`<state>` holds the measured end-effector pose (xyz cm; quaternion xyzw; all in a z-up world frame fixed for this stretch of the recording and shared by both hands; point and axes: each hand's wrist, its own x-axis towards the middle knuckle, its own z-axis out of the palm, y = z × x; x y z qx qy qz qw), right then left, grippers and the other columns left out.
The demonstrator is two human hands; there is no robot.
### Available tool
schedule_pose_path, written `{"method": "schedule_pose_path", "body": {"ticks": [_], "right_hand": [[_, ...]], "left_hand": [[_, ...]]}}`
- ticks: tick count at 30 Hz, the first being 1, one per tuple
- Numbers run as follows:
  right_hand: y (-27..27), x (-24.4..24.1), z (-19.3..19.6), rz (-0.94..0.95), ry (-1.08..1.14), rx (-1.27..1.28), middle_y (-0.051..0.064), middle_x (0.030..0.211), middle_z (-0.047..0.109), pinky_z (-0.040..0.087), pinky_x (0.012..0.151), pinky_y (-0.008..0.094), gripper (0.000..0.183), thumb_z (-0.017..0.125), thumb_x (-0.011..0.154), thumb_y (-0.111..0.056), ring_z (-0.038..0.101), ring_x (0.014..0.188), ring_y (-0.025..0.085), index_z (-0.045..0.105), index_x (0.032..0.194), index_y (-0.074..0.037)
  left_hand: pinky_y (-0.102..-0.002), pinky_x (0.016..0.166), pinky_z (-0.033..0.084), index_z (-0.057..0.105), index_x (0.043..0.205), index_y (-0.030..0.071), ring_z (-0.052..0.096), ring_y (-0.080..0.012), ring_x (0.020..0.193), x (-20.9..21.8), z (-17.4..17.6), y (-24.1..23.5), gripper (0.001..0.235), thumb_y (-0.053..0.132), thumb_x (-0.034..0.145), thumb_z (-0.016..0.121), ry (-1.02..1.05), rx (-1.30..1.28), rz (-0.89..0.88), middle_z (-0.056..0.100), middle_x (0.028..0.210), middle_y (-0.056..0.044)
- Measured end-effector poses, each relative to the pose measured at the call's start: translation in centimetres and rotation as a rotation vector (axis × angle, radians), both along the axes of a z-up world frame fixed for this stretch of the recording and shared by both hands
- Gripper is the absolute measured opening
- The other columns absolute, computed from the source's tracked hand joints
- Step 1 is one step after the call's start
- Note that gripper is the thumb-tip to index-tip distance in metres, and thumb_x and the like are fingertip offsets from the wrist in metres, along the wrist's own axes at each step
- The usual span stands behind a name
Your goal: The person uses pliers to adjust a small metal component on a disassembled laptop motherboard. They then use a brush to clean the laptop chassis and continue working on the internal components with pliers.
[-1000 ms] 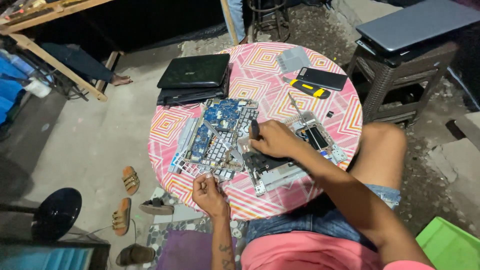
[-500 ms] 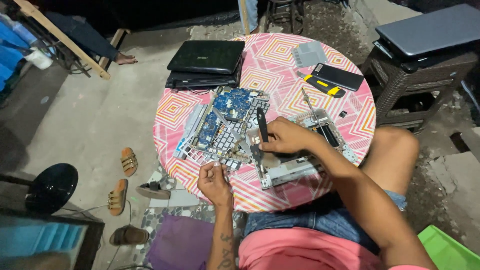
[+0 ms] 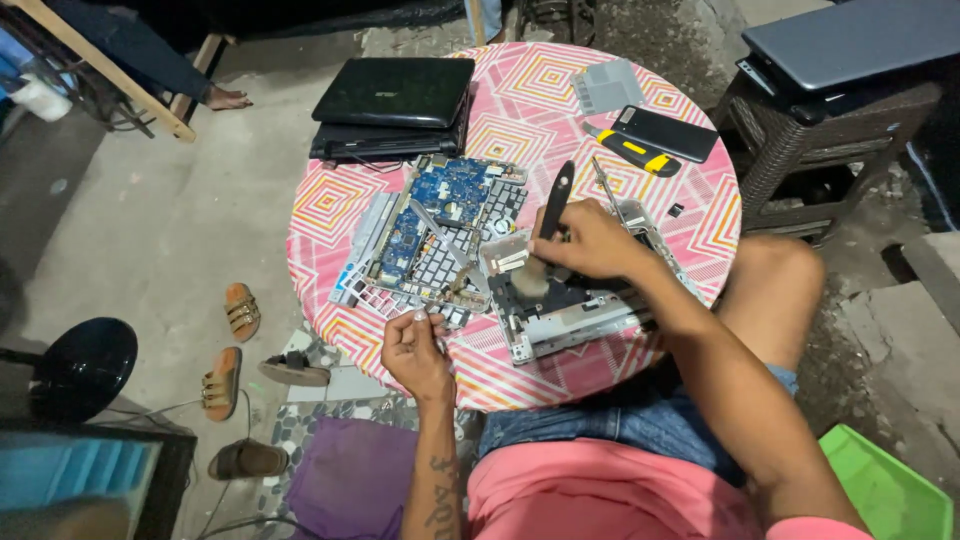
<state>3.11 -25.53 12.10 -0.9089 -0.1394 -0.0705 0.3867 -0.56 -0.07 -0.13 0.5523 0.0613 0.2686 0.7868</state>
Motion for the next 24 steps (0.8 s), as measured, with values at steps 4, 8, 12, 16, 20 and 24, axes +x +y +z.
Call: {"method": "schedule_pose_path", "body": {"ticks": [4,8,12,16,20,24], "right_hand": [[-0.7,0.5,-1.7,0.137,0.145,-0.180,0.013,0.064,0.072,0.055,0.072,0.049,0.029,0.077,0.076,-0.034,0.071,0.072,0.038,0.071,0.071,-0.007],[-1.2,1.3,-2.1,-0.159,-0.031,-0.116,0.016,0.067,0.069,0.052,0.068,0.049,0.028,0.074,0.085,-0.032,0.070,0.075,0.038,0.070,0.075,-0.006],[0.7,-1.0,-1.8,0.244,0.272,-0.140,0.013,0.068,0.075,0.055,0.074,0.045,0.021,0.078,0.075,-0.027,0.072,0.074,0.035,0.072,0.072,-0.007],[-1.0,1.2,-1.2,-0.086,0.075,-0.190,0.021,0.066,0.068,0.052,0.071,0.050,0.037,0.072,0.089,-0.036,0.069,0.075,0.042,0.068,0.077,-0.001],[0.5,-1.1,0.1,0.121,0.238,-0.004,0.015,0.065,0.070,0.054,0.070,0.041,0.024,0.079,0.081,-0.028,0.068,0.070,0.028,0.072,0.079,-0.005],[-0.6,0.3,-2.8,-0.001,0.088,0.105,0.015,0.059,0.062,0.051,0.064,0.041,0.016,0.078,0.082,-0.020,0.062,0.061,0.028,0.075,0.082,-0.005]], "left_hand": [[-0.018,0.049,0.042,0.063,0.098,0.001,0.061,-0.0102,0.054,0.2,-0.3,0.0,0.007,0.008,0.096,0.063,-0.002,0.002,-0.007,0.070,0.070,-0.015],[-0.019,0.051,0.044,0.062,0.096,0.001,0.061,-0.0109,0.053,0.6,-0.8,0.1,0.007,0.008,0.096,0.063,-0.028,0.005,0.000,0.069,0.068,-0.016],[-0.020,0.054,0.046,0.063,0.093,0.000,0.061,-0.0113,0.053,0.2,-0.4,0.3,0.007,0.006,0.096,0.063,-0.034,0.012,-0.029,0.069,0.065,-0.015],[-0.020,0.055,0.046,0.062,0.092,0.001,0.061,-0.0110,0.054,0.5,-0.5,0.4,0.008,0.007,0.097,0.062,-0.046,0.017,-0.028,0.069,0.065,-0.015],[-0.020,0.055,0.046,0.061,0.093,0.002,0.061,-0.0112,0.053,-0.1,-0.3,0.4,0.007,0.008,0.097,0.062,-0.048,0.018,-0.033,0.068,0.064,-0.014],[-0.021,0.056,0.048,0.062,0.093,0.002,0.062,-0.0123,0.053,0.4,-0.5,0.5,0.006,0.007,0.097,0.061,-0.034,0.025,-0.063,0.069,0.063,-0.014]]}}
